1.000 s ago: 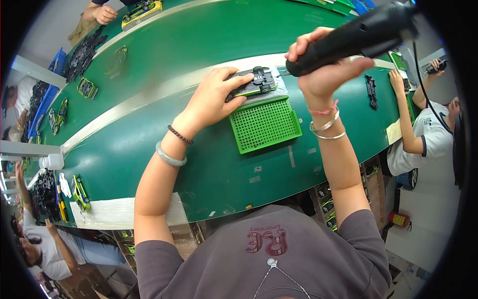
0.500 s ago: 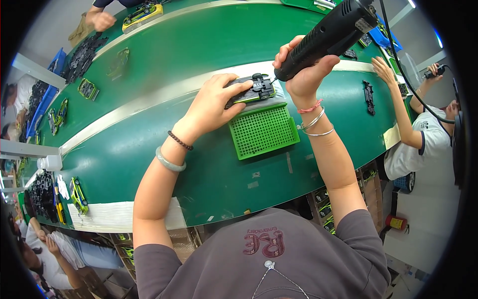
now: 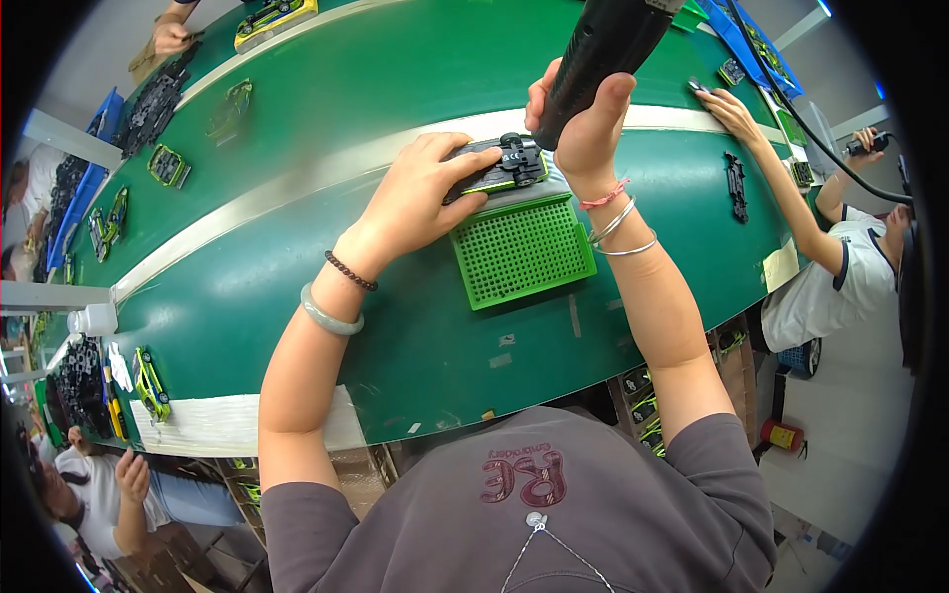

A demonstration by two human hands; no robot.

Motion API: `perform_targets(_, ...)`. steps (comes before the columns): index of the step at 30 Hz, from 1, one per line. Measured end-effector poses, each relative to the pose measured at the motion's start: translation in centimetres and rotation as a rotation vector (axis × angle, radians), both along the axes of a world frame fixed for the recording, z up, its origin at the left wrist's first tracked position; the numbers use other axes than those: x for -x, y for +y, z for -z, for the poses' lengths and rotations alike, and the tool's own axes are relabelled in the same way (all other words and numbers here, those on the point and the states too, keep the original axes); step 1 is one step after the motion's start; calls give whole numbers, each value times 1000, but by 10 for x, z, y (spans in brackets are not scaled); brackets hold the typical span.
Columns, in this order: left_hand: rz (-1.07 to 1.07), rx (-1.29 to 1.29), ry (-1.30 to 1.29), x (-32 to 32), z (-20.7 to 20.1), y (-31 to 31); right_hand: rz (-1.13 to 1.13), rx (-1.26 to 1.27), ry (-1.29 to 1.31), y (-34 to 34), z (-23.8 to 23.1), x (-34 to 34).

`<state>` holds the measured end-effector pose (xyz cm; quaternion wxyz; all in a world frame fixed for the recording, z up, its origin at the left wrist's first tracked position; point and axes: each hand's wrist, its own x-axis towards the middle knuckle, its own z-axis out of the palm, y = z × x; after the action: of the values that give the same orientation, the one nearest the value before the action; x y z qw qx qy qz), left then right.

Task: The person assembles toy cars by taking car components from a conveyor belt, driving screws into their undersides using an electric screwdriver, and placing the assembled cars into a storage tray.

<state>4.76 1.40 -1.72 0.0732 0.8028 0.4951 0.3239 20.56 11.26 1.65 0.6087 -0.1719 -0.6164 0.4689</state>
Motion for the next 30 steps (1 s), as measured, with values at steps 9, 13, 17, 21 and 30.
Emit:
perform_targets(9, 19, 12, -5, -1, 1, 1, -31, 34, -8, 4, 4, -4)
perform_targets(13, 4, -12, -17, 4, 7, 4, -65, 113, 155, -4, -6, -10)
perform_targets(17, 16, 16, -2, 5, 3, 1, -358, 136, 366, -61, -34, -29)
perform_targets(21, 5, -45, -38, 4, 9, 4, -357, 224, 308, -107, 6, -41)
perform_targets(30, -4, -64, -24, 3, 9, 2, -298, 224, 263, -117, 31, -43)
